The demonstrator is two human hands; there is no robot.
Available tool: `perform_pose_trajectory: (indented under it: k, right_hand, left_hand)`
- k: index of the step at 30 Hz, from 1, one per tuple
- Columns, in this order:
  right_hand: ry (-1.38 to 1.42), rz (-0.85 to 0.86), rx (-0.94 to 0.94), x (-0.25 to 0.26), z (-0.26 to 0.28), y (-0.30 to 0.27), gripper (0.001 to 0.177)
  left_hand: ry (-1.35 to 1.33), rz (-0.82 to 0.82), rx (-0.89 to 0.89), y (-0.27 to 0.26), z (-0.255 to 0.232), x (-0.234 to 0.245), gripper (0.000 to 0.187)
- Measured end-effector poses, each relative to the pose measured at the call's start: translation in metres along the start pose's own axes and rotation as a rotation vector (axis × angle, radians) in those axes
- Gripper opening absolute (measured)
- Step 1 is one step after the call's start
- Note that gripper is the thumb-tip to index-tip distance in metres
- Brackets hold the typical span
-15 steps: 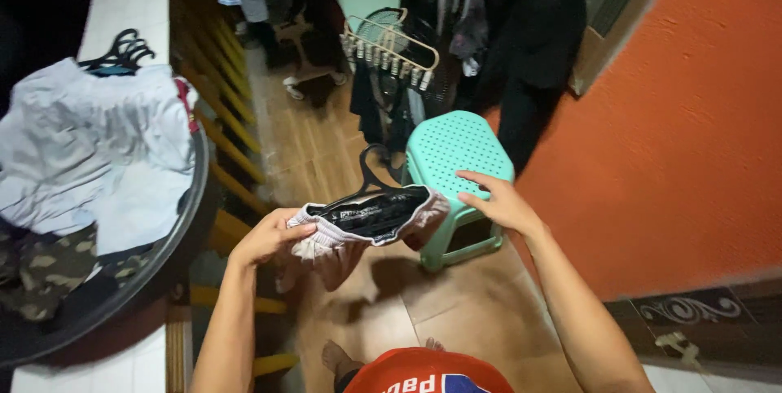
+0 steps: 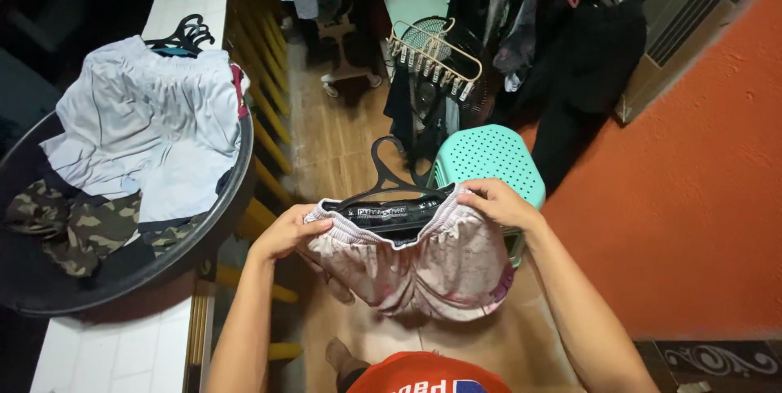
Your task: Hanging several pairs of shorts and trousers onto hangers and placing them on a drying rack.
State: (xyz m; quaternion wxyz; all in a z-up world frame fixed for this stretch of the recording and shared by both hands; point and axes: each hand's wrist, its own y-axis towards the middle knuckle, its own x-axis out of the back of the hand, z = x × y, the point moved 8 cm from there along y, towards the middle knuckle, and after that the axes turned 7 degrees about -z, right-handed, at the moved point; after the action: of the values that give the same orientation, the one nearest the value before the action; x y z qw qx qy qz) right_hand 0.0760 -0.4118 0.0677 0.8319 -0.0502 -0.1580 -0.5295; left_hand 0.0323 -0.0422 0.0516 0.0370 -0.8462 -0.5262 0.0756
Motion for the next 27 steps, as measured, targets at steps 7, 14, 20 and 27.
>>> perform_pose_trajectory:
  k: [7,14,20,27]
  right_hand:
    - [-0.037,0.047,0.007,0.009,0.008,0.004,0.027]
    - [-0.105,-0.137,0.093,0.029,0.022,0.032,0.033]
    - [-0.086,-0.148,0.166,0.046,0.062,0.080,0.033]
    - [-0.319,-0.265,0.315,0.091,0.109,0.162,0.041]
  left_hand:
    - [0.035,-0.010,-0.023,0.006,-0.019,-0.008,0.035]
    - [0.110,-0.066,-0.011,0.018,-0.046,0.000,0.032]
    - [0.171,-0.098,-0.123,0.051,-0.095,0.025,0.030]
    - [0.295,-0.221,-0.240,0.106,-0.168,0.049,0.030]
